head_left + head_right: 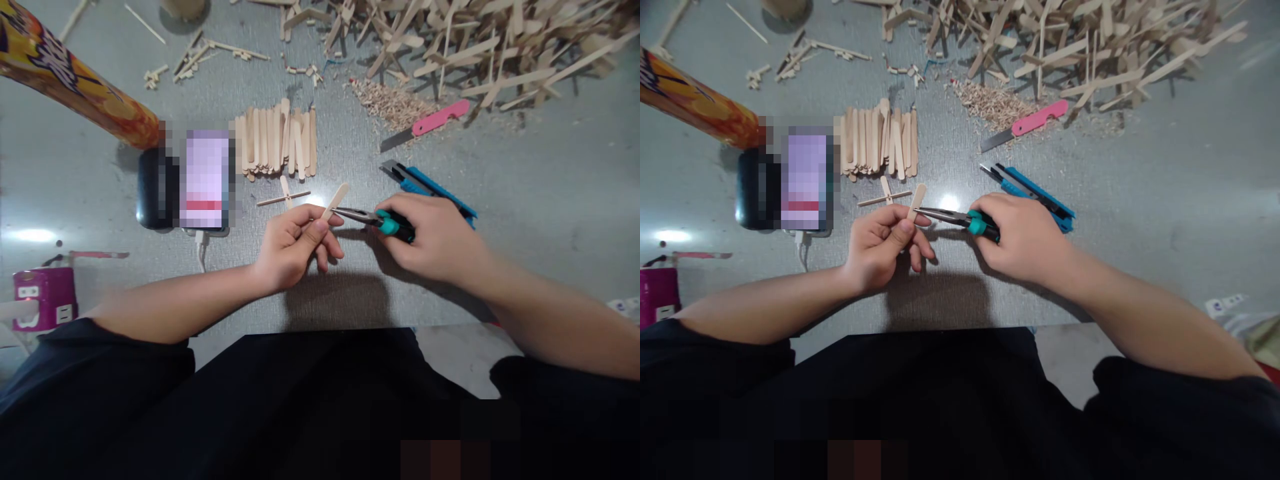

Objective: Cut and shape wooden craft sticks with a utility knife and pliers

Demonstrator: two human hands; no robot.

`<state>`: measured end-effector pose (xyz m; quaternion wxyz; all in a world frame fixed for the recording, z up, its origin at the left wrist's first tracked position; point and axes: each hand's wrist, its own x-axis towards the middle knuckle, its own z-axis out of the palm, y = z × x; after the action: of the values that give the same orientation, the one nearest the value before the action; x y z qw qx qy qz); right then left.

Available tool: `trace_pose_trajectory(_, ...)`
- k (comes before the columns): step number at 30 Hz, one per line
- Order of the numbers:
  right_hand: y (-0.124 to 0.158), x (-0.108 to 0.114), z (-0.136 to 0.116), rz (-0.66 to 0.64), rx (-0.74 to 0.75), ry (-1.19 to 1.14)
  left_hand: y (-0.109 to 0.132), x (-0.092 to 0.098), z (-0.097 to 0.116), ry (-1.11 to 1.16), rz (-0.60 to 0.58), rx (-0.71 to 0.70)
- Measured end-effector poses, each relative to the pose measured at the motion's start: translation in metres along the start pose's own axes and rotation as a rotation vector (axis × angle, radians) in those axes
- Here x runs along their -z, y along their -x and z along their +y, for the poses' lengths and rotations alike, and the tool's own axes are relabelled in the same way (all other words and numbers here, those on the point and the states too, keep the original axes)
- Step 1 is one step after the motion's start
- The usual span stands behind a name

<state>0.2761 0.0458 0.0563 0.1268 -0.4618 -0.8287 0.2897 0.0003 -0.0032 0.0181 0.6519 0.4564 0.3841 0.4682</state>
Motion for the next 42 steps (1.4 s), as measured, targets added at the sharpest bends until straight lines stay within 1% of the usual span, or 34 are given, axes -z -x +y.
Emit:
trace_pose_trajectory(6, -0.001, 0.0, 0.0, 0.002, 0.029, -0.008, 0.001, -0.001, 0.0, 0.023, -0.012, 0.028)
trace_pose_trajectory(12, 0.0, 0.001, -0.002, 0.007, 0.026, -0.019, 0.004, -0.004, -0.003, -0.033, 0.037, -0.011)
trace_pose_trajectory(17, 0.0, 0.0, -0.003, 0.02, 0.043, -0.024, 0.005, -0.004, -0.007, -0.052, 0.033, -0.093)
trace_pose_trajectory(24, 0.003, 0.001, -0.006, 0.013, 0.038, -0.034, 0.007, -0.005, -0.01, -0.104, 0.062, -0.114)
trace_pose_trajectory(33, 0.004, 0.001, -0.006, 0.004, 0.035, -0.037, 0.007, -0.003, -0.011, -0.124, 0.052, -0.102)
trace_pose_trajectory(42, 0.002, 0.002, -0.005, 0.004, 0.046, -0.049, 0.005, -0.002, -0.009, -0.083, 0.015, -0.101)
